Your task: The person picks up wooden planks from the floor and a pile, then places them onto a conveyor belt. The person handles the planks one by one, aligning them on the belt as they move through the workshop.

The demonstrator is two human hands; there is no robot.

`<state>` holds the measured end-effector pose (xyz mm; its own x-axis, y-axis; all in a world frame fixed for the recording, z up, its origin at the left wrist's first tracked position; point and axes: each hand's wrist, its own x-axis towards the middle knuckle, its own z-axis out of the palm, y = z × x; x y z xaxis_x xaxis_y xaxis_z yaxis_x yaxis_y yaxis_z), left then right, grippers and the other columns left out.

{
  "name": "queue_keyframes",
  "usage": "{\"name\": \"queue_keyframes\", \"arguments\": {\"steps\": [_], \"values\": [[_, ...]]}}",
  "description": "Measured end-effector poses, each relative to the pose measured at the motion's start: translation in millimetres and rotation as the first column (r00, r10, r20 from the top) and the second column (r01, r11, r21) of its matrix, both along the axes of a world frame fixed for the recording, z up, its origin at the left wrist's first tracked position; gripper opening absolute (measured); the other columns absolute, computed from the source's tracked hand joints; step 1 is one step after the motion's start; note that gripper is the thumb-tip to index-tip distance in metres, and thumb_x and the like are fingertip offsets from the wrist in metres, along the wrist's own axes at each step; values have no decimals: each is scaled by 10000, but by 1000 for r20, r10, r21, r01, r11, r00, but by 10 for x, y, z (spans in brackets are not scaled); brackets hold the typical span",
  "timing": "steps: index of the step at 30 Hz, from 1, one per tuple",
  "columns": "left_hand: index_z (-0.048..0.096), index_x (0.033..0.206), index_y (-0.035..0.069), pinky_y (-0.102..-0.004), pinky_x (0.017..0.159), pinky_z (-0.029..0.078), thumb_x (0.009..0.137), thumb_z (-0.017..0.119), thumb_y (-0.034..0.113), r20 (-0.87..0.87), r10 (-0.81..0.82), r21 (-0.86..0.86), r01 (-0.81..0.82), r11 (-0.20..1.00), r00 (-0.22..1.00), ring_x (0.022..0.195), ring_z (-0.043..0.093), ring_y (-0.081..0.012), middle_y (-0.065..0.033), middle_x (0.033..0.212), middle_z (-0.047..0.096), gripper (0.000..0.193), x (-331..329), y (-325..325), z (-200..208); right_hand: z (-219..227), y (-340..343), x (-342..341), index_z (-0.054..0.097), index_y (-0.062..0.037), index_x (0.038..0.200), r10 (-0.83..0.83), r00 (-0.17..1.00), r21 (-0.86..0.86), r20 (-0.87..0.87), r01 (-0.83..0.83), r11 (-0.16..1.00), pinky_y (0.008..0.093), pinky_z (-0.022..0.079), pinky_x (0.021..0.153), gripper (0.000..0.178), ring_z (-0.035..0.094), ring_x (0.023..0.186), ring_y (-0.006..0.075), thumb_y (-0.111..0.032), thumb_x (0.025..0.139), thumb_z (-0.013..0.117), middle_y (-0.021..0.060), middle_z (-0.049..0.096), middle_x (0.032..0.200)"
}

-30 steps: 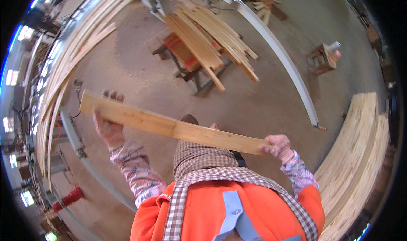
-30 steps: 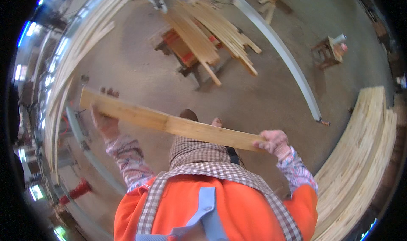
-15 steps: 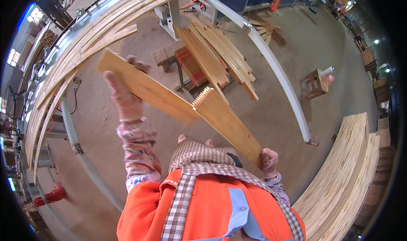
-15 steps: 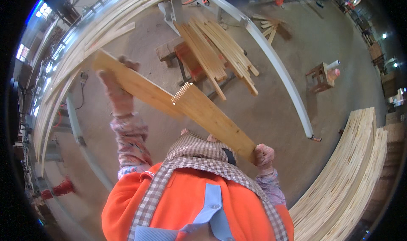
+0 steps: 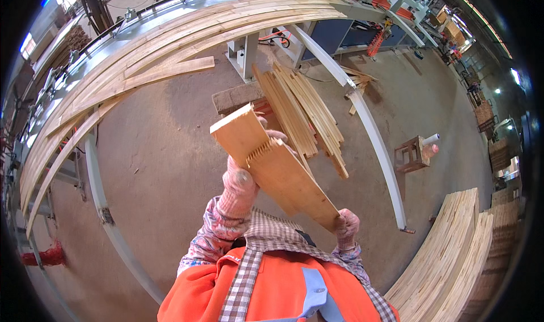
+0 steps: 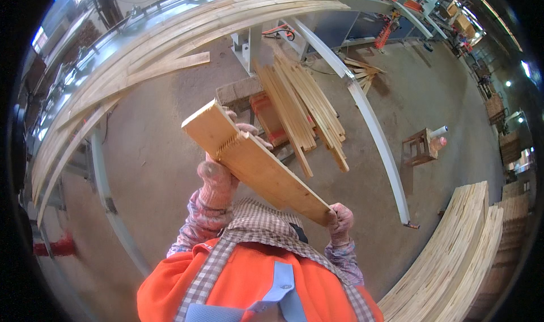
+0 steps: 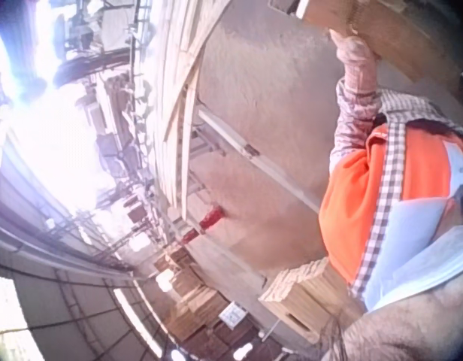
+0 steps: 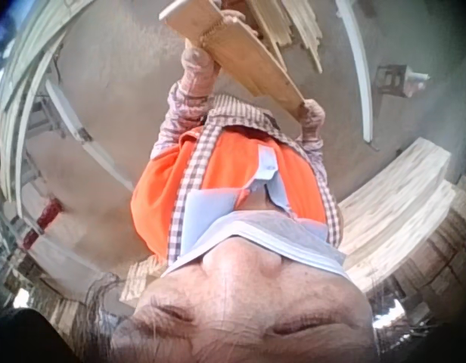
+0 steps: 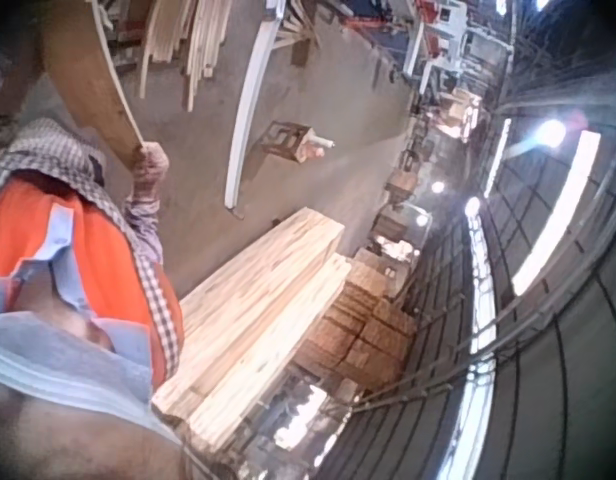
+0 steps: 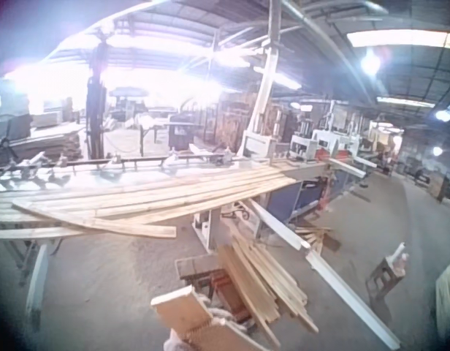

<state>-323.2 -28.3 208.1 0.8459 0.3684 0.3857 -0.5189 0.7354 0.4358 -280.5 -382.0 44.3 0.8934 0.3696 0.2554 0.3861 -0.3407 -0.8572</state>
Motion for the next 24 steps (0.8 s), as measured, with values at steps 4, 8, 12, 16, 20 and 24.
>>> {"name": "queue_keyframes", "arguments": {"steps": [4, 8, 12, 16, 20, 24], "values": [[313, 1409, 53, -496, 905, 529, 576, 920, 427, -61, -25, -25, 24, 999, 998, 1106, 601, -357, -205, 1250, 549, 1096, -149, -34, 78, 170, 387, -25, 625, -41, 784, 3, 1000, -29, -27, -4, 1000, 305, 460, 611, 585, 582, 669, 165, -604, 912, 532, 58, 604, 715], [318, 1413, 56, -474, 925, 525, 572, 927, 402, -1, -58, -1, 58, 998, 998, 1111, 600, -332, -189, 1278, 533, 1095, -78, 107, -14, 138, 592, -104, 647, -21, 973, 43, 972, 126, -231, -14, 992, 287, 477, 684, 638, 579, 759, 130, -645, 876, 558, 47, 636, 817], [388, 1378, 34, -425, 918, 519, 573, 928, 412, -156, 106, 95, -92, 991, 982, 1117, 593, -267, -123, 1242, 568, 1040, -41, 214, -151, 249, 940, -223, 546, -16, 1275, -3, 967, 224, -256, 62, 973, 289, 485, 748, 775, 581, 818, 139, -662, 848, 586, 82, 650, 973], [450, 1343, 25, -373, 915, 502, 608, 910, 399, -216, 171, 119, -148, 982, 961, 1112, 584, -206, -59, 1200, 602, 945, 113, 207, -588, 487, 1459, -122, 424, -26, 1421, -132, 985, 127, -115, 147, 981, 297, 489, 787, 891, 599, 975, 184, -678, 836, 585, 163, 599, 1200], [463, 1324, 46, -365, 907, 500, 679, 862, 283, -260, 178, 142, -145, 979, 949, 1088, 588, -201, -62, 1176, 608, 795, 174, 152, -560, 619, 1839, 48, 400, -30, 1437, -104, 994, 64, -46, 107, 992, 336, 500, 809, 911, 566, 1112, 248, -702, 840, 546, 201, 502, 1353], [504, 1269, 54, -351, 864, 503, 766, 747, 122, -416, 215, 186, -149, 971, 884, 1028, 595, -189, -57, 1140, 613, 563, 152, 285, -155, 759, 2022, 164, 419, -24, 1421, -97, 992, -109, -79, 88, 990, 374, 485, 909, 859, 575, 1134, 268, -669, 866, 538, 176, 492, 1369]]}}
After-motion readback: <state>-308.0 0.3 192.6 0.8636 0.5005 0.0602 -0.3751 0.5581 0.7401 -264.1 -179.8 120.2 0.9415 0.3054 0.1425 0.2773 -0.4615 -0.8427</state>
